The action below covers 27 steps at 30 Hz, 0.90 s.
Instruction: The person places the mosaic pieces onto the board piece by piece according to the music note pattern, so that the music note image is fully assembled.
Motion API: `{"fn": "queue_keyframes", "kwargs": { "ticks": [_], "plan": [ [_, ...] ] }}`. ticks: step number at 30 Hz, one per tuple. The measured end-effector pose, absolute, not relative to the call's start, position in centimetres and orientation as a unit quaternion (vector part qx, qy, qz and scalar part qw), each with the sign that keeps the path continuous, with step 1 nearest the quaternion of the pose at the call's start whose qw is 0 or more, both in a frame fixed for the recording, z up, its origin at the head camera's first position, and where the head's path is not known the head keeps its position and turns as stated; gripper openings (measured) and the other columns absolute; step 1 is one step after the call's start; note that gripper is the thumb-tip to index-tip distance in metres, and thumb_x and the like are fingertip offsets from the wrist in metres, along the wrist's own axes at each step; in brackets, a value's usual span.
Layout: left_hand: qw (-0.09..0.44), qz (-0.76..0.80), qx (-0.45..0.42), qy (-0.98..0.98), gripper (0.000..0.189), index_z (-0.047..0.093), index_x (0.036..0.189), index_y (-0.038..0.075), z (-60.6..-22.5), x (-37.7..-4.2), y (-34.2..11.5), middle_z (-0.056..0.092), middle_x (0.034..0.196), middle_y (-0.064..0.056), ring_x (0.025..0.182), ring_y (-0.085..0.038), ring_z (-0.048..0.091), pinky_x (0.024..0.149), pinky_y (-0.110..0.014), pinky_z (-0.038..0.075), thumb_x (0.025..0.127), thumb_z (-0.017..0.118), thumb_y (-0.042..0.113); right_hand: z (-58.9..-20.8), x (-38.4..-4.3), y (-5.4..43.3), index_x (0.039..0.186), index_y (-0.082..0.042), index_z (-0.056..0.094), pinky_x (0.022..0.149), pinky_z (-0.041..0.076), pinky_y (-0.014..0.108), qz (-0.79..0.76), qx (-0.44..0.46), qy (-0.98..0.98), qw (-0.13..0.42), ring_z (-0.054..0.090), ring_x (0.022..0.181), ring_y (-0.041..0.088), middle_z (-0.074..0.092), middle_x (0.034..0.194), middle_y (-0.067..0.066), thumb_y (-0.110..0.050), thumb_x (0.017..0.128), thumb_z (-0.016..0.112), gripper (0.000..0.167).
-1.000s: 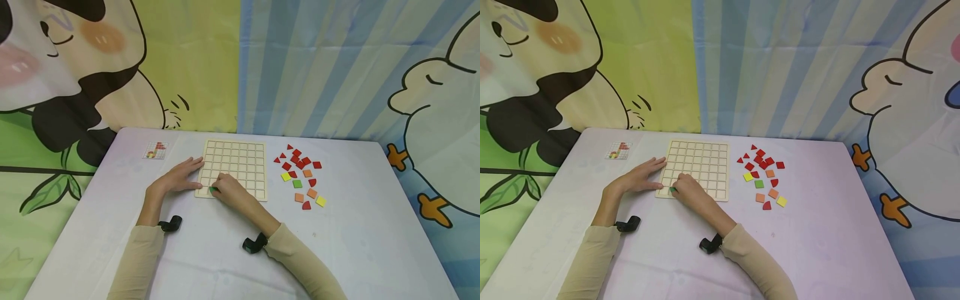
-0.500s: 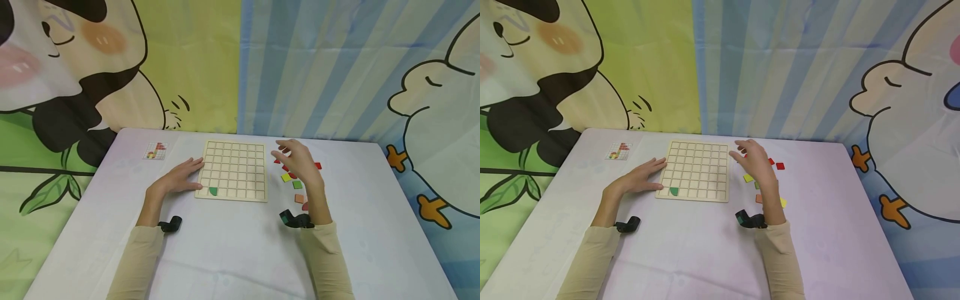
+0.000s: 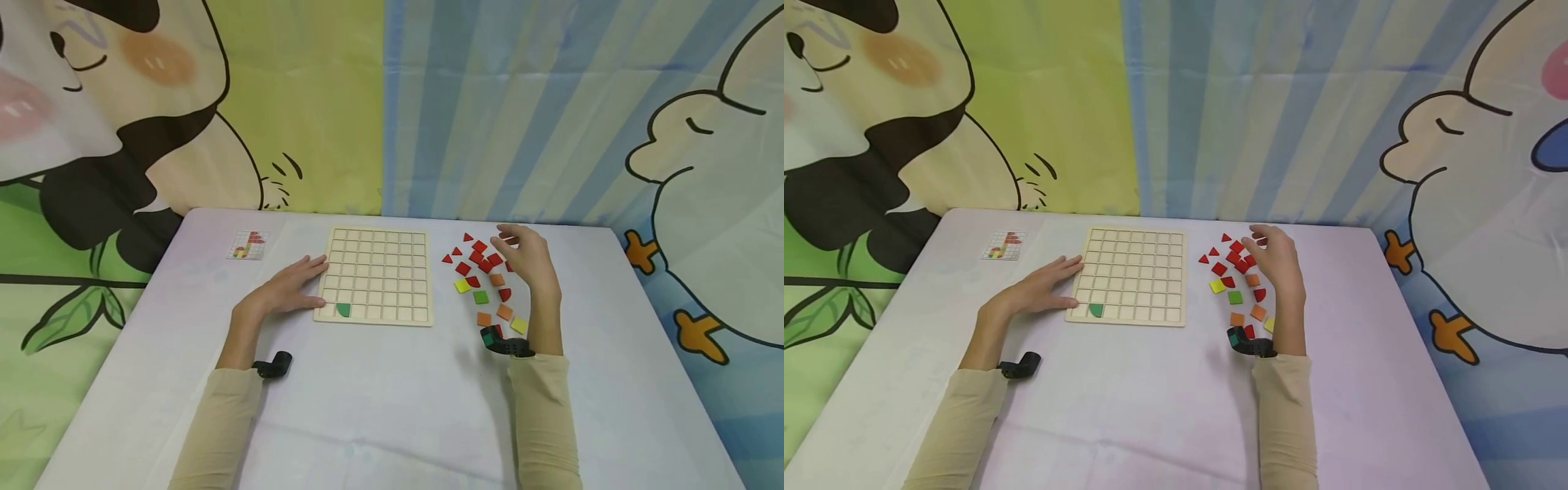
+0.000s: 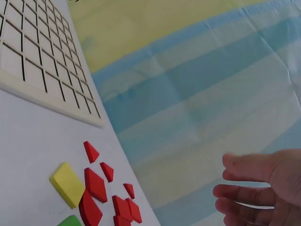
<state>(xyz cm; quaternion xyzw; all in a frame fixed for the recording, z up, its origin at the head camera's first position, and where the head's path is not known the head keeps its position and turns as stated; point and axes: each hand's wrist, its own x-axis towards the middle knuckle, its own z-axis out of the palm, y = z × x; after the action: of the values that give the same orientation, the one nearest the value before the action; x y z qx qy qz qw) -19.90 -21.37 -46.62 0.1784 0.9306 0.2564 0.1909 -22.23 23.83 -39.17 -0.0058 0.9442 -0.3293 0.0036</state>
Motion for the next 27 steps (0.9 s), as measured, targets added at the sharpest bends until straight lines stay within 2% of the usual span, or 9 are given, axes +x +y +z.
{"fn": "queue_keyframes", "kwargs": {
  "ticks": [10,16,19,22,25,27],
  "plan": [
    [0.192,0.254,0.18,0.931,0.088,0.025,0.155,0.014,-47.0,-19.8,-21.5,0.015,0.165,-0.004,0.152,-0.036,0.005,0.118,-0.064,0.012,0.085,0.071,0.044,-40.6,-22.8,25.0,0.139,-0.001,0.05,0.098,0.05,0.053,-0.303,0.034,0.951,0.048,0.051,0.125,0.043,0.051,0.138,0.025,-0.017,0.1,0.051,0.043],
    [0.191,0.247,0.181,0.933,0.088,0.025,0.155,0.014,-47.1,-19.8,-21.6,0.014,0.165,-0.004,0.152,-0.036,0.005,0.118,-0.064,0.013,0.086,0.07,0.044,-41.0,-22.8,25.4,0.14,-0.006,0.05,0.101,0.048,0.054,-0.283,-0.01,0.945,0.164,0.054,0.122,0.039,0.052,0.14,0.022,-0.019,0.099,0.054,0.044],
    [0.189,0.249,0.182,0.932,0.088,0.025,0.155,0.014,-47.0,-19.9,-21.6,0.015,0.165,-0.004,0.152,-0.036,0.005,0.118,-0.063,0.013,0.086,0.071,0.043,-41.1,-22.8,25.0,0.138,-0.006,0.053,0.098,0.05,0.051,-0.269,-0.069,0.936,0.215,0.058,0.114,0.035,0.056,0.136,0.021,-0.019,0.097,0.057,0.044],
    [0.189,0.25,0.183,0.932,0.088,0.025,0.155,0.014,-47.0,-20.0,-21.6,0.015,0.165,-0.004,0.152,-0.036,0.005,0.119,-0.063,0.012,0.086,0.07,0.043,-41.2,-22.7,24.2,0.136,-0.008,0.056,0.088,0.054,0.041,-0.248,-0.101,0.93,0.253,0.059,0.104,0.029,0.061,0.126,0.017,-0.019,0.094,0.062,0.044],
    [0.189,0.249,0.183,0.932,0.088,0.025,0.155,0.014,-47.0,-20.0,-21.5,0.014,0.165,-0.003,0.153,-0.035,0.005,0.119,-0.062,0.012,0.086,0.07,0.044,-41.4,-22.7,23.4,0.133,-0.01,0.059,0.081,0.052,0.033,-0.229,-0.117,0.927,0.273,0.054,0.101,0.025,0.062,0.116,0.014,-0.016,0.091,0.065,0.043],
    [0.188,0.25,0.184,0.932,0.088,0.025,0.155,0.014,-47.0,-20.1,-21.5,0.015,0.165,-0.004,0.152,-0.036,0.005,0.119,-0.063,0.012,0.085,0.071,0.045,-41.6,-22.7,22.8,0.13,-0.01,0.061,0.079,0.052,0.031,-0.226,-0.121,0.925,0.279,0.054,0.1,0.024,0.062,0.113,0.013,-0.014,0.09,0.067,0.04]
  ]
}}
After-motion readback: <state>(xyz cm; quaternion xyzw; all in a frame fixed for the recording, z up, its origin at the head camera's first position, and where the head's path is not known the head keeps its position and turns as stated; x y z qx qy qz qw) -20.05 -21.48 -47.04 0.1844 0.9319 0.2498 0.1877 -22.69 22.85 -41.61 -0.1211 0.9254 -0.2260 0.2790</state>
